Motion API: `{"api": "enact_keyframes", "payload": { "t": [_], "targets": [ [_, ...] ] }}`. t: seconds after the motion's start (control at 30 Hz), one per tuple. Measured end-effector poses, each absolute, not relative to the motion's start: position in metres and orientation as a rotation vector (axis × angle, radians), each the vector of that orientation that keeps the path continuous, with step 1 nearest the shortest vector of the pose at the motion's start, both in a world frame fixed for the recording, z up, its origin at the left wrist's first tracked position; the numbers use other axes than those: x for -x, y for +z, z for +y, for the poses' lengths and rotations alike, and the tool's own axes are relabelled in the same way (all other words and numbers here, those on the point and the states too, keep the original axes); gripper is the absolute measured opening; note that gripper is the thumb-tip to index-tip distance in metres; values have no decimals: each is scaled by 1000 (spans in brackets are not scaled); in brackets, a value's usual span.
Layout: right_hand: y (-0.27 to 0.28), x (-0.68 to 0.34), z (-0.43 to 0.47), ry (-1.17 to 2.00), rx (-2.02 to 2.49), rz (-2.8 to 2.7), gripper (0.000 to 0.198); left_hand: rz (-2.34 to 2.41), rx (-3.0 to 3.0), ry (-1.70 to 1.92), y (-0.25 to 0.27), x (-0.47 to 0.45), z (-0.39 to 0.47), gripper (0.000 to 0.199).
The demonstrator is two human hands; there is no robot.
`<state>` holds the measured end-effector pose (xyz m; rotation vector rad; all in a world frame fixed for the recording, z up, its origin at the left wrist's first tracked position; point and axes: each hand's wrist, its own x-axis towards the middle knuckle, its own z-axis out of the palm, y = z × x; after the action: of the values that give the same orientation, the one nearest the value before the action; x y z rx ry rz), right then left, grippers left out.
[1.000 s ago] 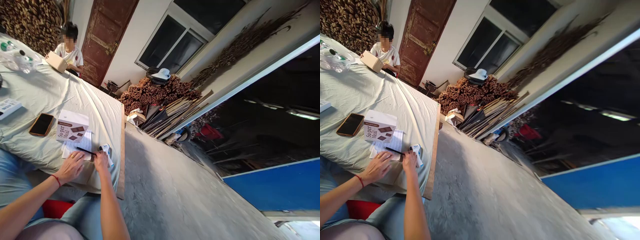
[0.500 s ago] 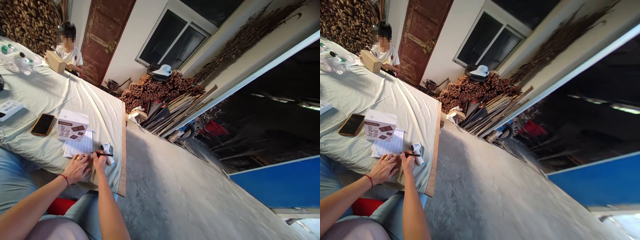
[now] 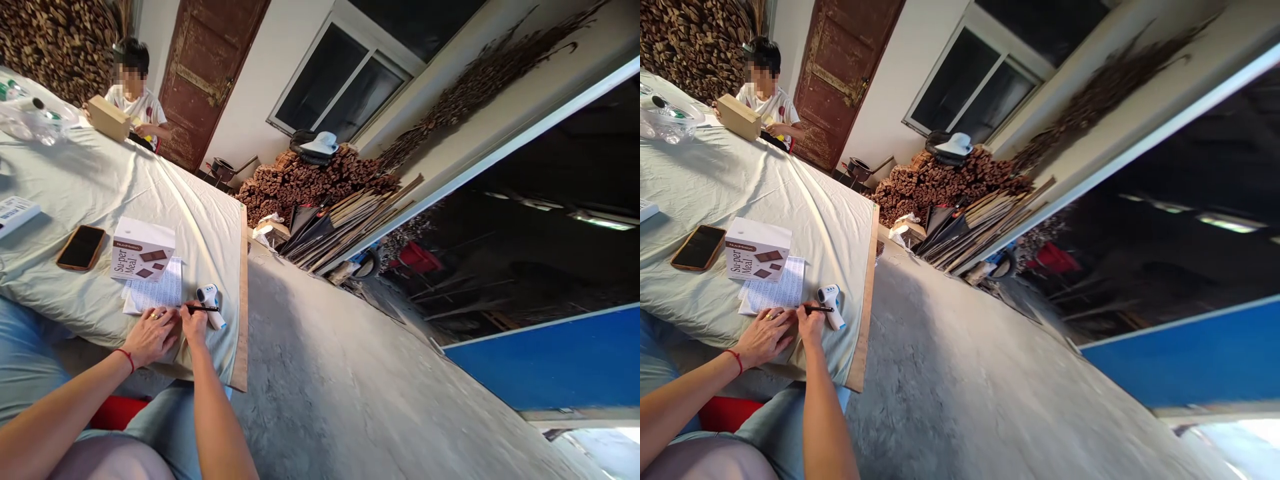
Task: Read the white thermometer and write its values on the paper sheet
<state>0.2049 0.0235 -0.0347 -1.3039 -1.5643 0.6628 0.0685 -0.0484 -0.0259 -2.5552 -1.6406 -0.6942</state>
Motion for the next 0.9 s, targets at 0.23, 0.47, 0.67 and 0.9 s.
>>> {"api": "enact_keyframes", "payload": {
  "t": [0.23,0.47,0.67,0.9],
  "targets": [
    [-35,-205,24,668,1314,-1553,10,-1634,2553,-717,-24,-69,-49,42],
    [-36,-205,25,677,1307,-1531,8,-1650,2558,-669,-22,-69,-50,39],
    [-41,-206,26,649,1302,-1548,9,-1636,2548,-697,-23,-69,-49,39],
    [-50,-207,30,555,1269,-1587,11,-1661,2543,-648,-23,-69,-50,39]
  ]
}}
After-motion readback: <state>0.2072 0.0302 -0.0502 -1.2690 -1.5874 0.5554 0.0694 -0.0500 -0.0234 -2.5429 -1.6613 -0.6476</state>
